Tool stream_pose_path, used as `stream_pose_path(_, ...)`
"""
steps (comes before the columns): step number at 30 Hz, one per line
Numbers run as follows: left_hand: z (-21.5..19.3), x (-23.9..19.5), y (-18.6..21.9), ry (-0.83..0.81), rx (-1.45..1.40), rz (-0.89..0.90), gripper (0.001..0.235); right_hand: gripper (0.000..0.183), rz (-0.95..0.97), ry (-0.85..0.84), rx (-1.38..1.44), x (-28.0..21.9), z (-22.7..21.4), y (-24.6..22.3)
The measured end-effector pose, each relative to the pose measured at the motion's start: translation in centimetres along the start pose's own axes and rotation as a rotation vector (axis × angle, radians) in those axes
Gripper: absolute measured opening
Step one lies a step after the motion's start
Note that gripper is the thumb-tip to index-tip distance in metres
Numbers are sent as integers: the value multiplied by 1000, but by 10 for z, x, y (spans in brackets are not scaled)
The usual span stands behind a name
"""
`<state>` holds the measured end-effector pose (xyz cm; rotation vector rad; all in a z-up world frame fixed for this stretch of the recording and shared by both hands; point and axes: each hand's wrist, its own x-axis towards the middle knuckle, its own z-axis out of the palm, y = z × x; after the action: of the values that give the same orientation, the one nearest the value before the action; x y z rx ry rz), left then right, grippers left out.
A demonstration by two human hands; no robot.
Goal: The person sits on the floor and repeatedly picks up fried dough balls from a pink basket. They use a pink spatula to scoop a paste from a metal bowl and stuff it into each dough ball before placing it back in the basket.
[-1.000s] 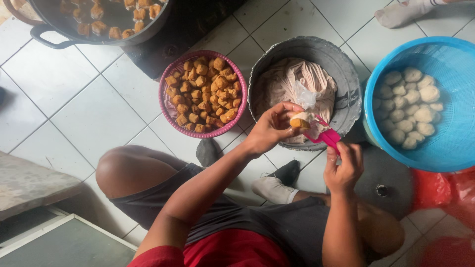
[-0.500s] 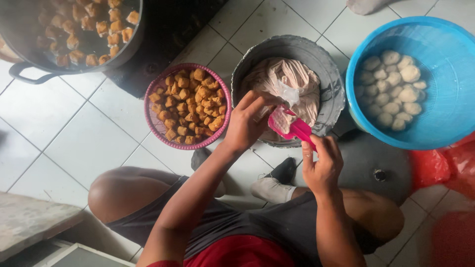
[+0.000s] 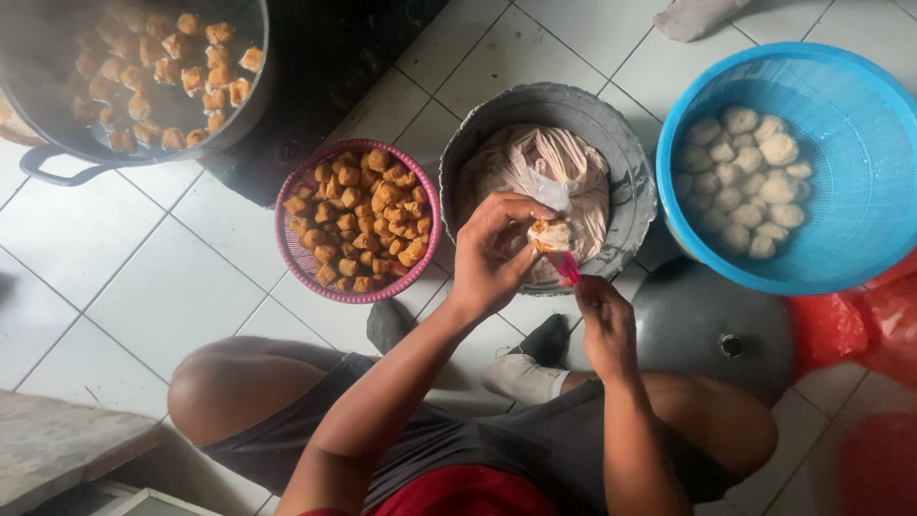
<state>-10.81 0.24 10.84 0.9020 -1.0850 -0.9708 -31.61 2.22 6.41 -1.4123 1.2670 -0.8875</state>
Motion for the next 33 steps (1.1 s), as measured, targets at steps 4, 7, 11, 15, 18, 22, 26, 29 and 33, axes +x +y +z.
stream_pose_path(4,-2,4,-4,26,6,-5,38,26,102,90,250,1,9,7)
stream_pose_path(7,-2,2,-16,50,-62,-31,37,25,1,81,188,3,11,16)
stream_pose_path(11,-31,-1,-45,43,-277,-124,42,21,-135,29,-59,7,18,31)
stream_pose_path(15,-112,-1,-84,176,-234,-204,42,25,94,94,-166,7,12,54)
stream_pose_path(18,-203,-9,-105,416,177,-403,40,27,164,84,-189,3,7,77)
stream_pose_path(22,-302,-1,-114,735,261,-489,43,26,237,54,-91,2,6,97)
stream_pose_path(26,-384,58,-89,945,661,-417,60,27,251,30,-73,14,12,97)
stream_pose_path(29,-424,90,-62,970,783,-268,75,27,214,-8,-71,12,13,91)
stream_pose_path(33,-424,91,-45,911,955,-259,52,30,294,16,39,15,11,89)
